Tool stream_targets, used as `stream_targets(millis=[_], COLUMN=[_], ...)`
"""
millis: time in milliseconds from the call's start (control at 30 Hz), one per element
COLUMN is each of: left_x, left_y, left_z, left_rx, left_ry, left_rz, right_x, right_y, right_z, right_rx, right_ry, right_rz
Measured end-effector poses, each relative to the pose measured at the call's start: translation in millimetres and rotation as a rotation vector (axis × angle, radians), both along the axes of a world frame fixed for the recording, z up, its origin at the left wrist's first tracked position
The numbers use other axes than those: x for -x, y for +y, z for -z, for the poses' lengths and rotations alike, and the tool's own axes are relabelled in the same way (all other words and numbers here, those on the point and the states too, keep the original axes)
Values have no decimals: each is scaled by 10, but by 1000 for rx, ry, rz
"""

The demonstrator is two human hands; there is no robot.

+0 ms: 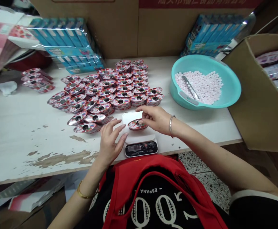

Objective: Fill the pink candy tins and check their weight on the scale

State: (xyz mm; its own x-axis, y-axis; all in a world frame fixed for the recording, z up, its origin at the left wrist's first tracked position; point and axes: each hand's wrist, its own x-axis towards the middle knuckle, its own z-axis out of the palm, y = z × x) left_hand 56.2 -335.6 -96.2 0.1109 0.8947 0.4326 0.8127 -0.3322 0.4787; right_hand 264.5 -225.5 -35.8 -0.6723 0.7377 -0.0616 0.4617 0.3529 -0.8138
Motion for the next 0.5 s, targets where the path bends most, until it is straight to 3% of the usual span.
stream_targets(millis=[133, 333, 400, 500], left_x=[-120, -377, -267, 263], left_y=[161, 370, 468, 647], left_z=[-50, -152, -224, -433], left_rx=[-7, 247, 227, 55], left_ry=[-1, 213, 198, 85], left_rz=[48, 256, 275, 83], right_x=[-62, -331, -459, -750], right_y=[-20, -131, -156, -229], right_z=[9, -24, 9, 131], right_rx=[162, 550, 647, 678], right_ry=[237, 500, 537, 543], right_rz=[138, 509, 661, 851])
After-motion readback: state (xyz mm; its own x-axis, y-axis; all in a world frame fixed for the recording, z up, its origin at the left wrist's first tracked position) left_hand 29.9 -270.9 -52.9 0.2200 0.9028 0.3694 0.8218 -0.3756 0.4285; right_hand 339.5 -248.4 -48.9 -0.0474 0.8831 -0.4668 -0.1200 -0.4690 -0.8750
